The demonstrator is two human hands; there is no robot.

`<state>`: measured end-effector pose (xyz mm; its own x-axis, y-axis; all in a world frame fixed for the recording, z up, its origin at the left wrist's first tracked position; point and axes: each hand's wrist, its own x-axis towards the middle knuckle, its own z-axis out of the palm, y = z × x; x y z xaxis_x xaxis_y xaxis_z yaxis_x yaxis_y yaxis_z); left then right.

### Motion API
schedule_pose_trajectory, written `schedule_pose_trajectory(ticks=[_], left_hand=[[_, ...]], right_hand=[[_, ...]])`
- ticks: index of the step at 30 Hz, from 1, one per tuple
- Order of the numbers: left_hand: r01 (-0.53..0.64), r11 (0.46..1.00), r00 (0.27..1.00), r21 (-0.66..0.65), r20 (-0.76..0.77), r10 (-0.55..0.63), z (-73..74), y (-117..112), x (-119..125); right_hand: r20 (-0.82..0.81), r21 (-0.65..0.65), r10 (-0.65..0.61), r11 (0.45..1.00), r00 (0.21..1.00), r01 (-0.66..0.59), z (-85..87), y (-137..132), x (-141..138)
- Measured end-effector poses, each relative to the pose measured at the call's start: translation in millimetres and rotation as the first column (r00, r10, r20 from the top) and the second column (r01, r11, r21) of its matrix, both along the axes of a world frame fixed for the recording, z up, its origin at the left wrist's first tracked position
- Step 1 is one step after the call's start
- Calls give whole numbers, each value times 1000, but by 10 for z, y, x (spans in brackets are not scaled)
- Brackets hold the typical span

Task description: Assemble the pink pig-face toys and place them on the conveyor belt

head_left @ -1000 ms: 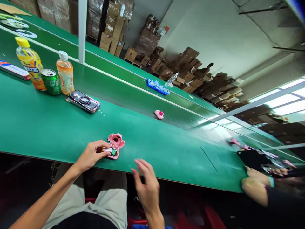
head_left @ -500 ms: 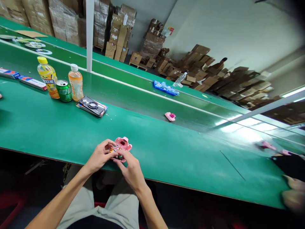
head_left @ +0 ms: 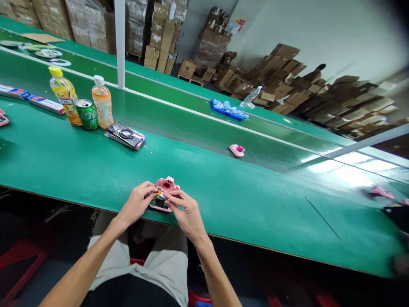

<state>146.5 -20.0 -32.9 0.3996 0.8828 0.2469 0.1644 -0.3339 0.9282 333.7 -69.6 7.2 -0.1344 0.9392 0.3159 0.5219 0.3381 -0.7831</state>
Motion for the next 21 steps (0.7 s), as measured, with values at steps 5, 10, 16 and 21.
schedule_pose_trajectory(ticks=[5, 10, 16, 21], left_hand=[[-30, 999, 999, -12, -32, 29, 16, -11, 4], [-15, 1000, 999, -9, -50, 14, 21, -24, 4], [-5, 1000, 995, 26, -100, 8, 16, -32, 3], [110, 980, 971, 168, -231, -70, 1, -102, -63]], right_hand=[[181, 60, -8, 998, 983, -2, -186, -131, 73], [393, 102, 26, 992, 919, -72, -181, -97, 103], [552, 118, 43, 985, 833, -129, -117, -37, 88], [706, 101, 46, 981, 706, -165, -41, -105, 60]])
